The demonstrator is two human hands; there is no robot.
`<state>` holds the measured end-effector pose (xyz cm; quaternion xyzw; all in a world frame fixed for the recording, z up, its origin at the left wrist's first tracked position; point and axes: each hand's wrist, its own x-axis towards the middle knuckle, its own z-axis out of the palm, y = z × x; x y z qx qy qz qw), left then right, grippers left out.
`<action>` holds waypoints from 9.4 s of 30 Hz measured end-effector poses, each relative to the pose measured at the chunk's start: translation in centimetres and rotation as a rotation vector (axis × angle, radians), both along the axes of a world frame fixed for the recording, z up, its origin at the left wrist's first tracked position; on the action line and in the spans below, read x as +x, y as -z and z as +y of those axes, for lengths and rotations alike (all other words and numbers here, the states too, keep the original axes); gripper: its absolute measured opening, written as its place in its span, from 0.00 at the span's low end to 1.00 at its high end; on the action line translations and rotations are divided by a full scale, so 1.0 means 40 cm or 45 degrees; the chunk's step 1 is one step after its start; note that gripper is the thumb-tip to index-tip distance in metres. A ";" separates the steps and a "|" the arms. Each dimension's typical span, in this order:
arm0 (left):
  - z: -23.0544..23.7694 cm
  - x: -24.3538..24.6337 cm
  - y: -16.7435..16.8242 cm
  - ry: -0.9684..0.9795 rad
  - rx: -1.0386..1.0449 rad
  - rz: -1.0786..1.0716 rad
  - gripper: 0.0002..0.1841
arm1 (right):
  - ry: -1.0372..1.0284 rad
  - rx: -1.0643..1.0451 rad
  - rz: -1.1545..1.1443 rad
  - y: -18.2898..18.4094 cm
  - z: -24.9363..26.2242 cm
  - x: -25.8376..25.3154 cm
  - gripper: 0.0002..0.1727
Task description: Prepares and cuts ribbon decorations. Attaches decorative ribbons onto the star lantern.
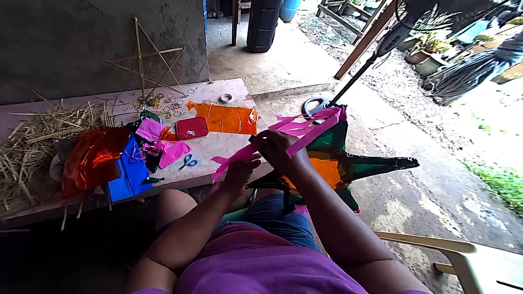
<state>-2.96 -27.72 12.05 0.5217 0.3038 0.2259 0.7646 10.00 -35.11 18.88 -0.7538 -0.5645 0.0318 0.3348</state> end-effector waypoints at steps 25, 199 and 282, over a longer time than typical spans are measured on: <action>-0.023 0.017 -0.065 -0.098 -0.755 -0.218 0.11 | 0.091 -0.063 -0.030 -0.007 0.005 -0.021 0.10; 0.203 -0.001 -0.225 0.529 0.552 0.572 0.16 | -0.142 -0.252 0.212 -0.053 -0.013 -0.081 0.16; 0.242 0.046 -0.278 -0.047 0.596 0.264 0.08 | -0.148 -0.095 0.292 -0.015 0.019 -0.004 0.11</action>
